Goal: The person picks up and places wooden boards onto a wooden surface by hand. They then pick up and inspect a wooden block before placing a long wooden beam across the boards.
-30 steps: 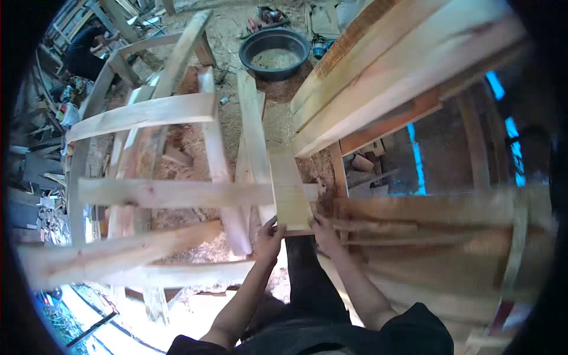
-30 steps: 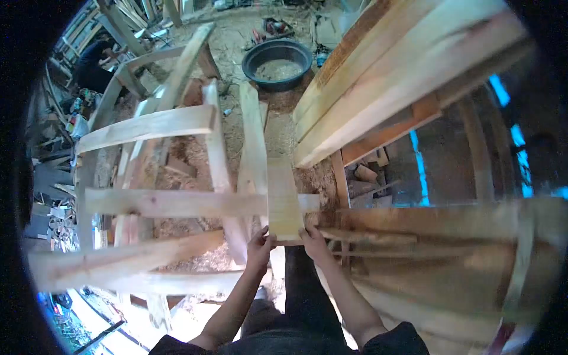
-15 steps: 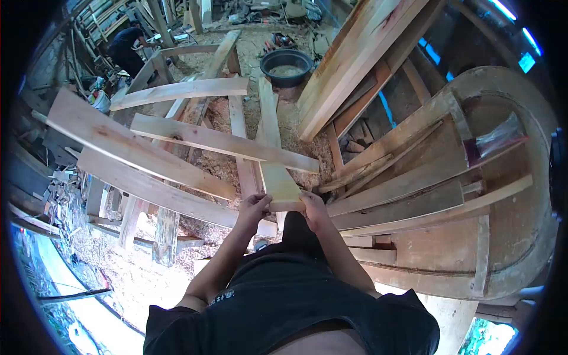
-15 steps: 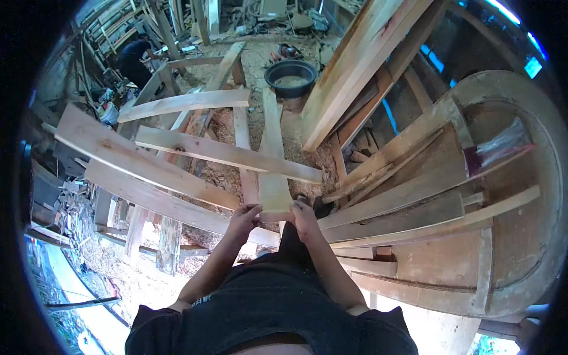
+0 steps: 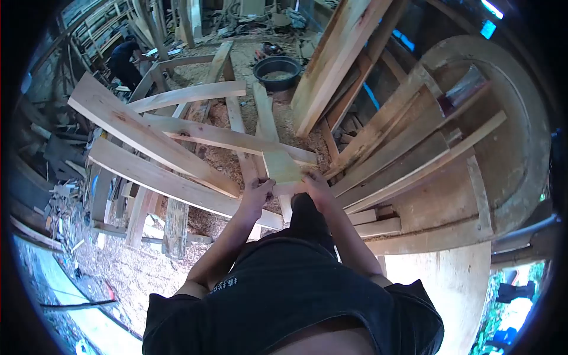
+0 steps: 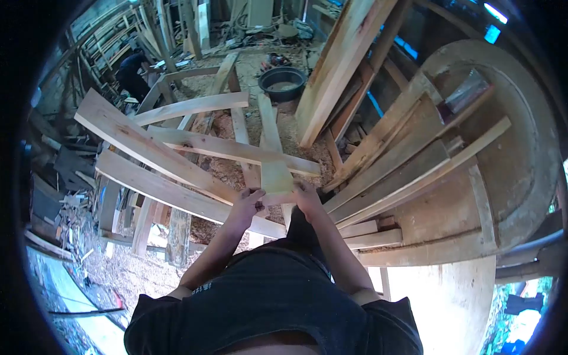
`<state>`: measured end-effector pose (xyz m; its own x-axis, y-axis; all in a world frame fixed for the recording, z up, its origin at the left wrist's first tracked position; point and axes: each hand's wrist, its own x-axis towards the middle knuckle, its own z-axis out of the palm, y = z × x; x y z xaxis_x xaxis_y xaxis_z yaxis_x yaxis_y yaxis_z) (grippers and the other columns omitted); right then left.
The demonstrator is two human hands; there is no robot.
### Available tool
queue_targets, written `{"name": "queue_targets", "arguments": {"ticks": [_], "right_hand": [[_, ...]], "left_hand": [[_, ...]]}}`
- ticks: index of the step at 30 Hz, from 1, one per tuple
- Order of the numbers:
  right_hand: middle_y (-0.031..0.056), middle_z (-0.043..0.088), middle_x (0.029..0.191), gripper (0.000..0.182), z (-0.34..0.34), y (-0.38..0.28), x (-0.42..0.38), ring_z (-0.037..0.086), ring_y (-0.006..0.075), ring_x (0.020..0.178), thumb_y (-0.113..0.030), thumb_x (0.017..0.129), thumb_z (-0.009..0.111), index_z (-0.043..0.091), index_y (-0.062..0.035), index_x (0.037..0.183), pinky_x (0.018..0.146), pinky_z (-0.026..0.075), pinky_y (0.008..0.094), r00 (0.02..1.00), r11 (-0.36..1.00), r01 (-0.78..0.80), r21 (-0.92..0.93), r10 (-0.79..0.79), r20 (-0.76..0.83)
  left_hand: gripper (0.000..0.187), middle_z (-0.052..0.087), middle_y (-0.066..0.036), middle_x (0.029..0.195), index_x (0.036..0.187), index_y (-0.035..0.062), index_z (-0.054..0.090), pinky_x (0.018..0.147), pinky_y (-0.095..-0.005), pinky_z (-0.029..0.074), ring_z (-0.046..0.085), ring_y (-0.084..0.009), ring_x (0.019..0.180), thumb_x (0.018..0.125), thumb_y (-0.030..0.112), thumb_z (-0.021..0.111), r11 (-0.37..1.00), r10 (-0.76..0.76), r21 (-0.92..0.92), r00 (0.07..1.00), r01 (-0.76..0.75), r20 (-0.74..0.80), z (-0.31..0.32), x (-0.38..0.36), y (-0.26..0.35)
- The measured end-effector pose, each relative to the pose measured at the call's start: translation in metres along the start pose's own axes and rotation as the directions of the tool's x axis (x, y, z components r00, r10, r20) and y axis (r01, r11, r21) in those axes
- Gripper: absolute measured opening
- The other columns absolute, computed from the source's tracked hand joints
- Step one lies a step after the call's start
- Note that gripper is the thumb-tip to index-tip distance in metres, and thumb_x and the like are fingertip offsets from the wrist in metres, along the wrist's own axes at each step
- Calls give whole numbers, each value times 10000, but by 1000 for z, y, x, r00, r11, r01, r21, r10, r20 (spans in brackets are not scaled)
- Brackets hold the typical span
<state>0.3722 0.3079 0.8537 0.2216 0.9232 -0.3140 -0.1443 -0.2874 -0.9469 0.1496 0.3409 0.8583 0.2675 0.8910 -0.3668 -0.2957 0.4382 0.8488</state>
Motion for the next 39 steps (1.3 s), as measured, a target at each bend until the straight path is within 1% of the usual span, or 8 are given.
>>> {"name": "queue_targets", "arguments": {"ticks": [4, 14, 17, 22, 28, 32, 36, 39], "right_hand": [[103, 731, 1138, 352, 3, 11, -27, 680, 169, 1026, -133, 1063, 569, 688, 11, 1362, 886, 532, 292, 994, 990, 17, -139, -32, -106], [93, 752, 849, 372, 0, 22, -65, 676, 174, 740, -249, 1038, 555, 802, -5, 1173, 690, 520, 325, 998, 925, 41, -379, -24, 50], [91, 748, 964, 418, 8, 10, -88, 655, 151, 822, -248, 1071, 489, 776, 6, 1236, 730, 518, 301, 971, 817, -149, -557, 227, 74], [133, 771, 1106, 384, -15, 69, -136, 695, 183, 995, -198, 1057, 500, 764, 8, 1244, 918, 528, 315, 981, 930, -33, -366, 100, 165], [138, 760, 1173, 456, -64, 111, -230, 703, 205, 1115, -352, 1066, 659, 693, 27, 1315, 994, 539, 333, 980, 973, 29, -229, 17, 197], [158, 768, 1182, 480, -90, 75, -332, 714, 203, 1097, -349, 1044, 707, 692, 36, 1330, 978, 541, 343, 992, 919, 83, -386, -37, 124], [148, 775, 1164, 470, -120, 103, -393, 715, 194, 1093, -333, 1035, 723, 699, 24, 1339, 960, 544, 334, 997, 878, 66, -474, -39, 66], [192, 782, 1165, 504, -140, 115, -428, 746, 285, 1119, -416, 1003, 730, 722, -28, 1324, 988, 557, 399, 997, 890, 55, -453, -25, 72]], "left_hand": [[269, 678, -49, 995, 1177, 68, 656, 769, -345, 554, 670, -172, 879, 990, 241, 744, 994, -110, 31, 994, 109, 19, -4, -13, -9], [249, 646, -51, 888, 1109, 70, 640, 678, -328, 532, 633, -171, 751, 1034, 299, 701, 972, -224, -72, 975, 223, -7, -27, -47, -62], [265, 626, -43, 867, 1116, 63, 631, 660, -323, 513, 589, -158, 716, 1026, 303, 703, 968, -228, -118, 973, 222, -39, -33, -63, -73], [249, 619, -72, 795, 1067, 19, 608, 522, -316, 460, 565, -147, 595, 1012, 249, 685, 994, -104, 25, 993, 106, -60, -29, -108, -99], [330, 668, -56, 942, 1218, 2, 634, 637, -319, 536, 635, -141, 765, 1027, 269, 670, 941, -177, 297, 984, 162, 23, -9, -177, -145], [288, 646, -84, 862, 1052, 22, 593, 562, -299, 489, 609, -148, 674, 1017, 299, 667, 955, -198, 235, 979, 183, 40, 28, -233, -174], [342, 664, -56, 981, 1186, 70, 634, 713, -315, 554, 641, -160, 834, 1055, 385, 661, 911, -283, 326, 958, 251, 55, 47, -295, -193], [334, 660, -64, 1009, 1192, 80, 630, 738, -330, 563, 642, -170, 872, 1053, 382, 663, 900, -318, 324, 948, 290, 34, 63, -331, -204]]}}
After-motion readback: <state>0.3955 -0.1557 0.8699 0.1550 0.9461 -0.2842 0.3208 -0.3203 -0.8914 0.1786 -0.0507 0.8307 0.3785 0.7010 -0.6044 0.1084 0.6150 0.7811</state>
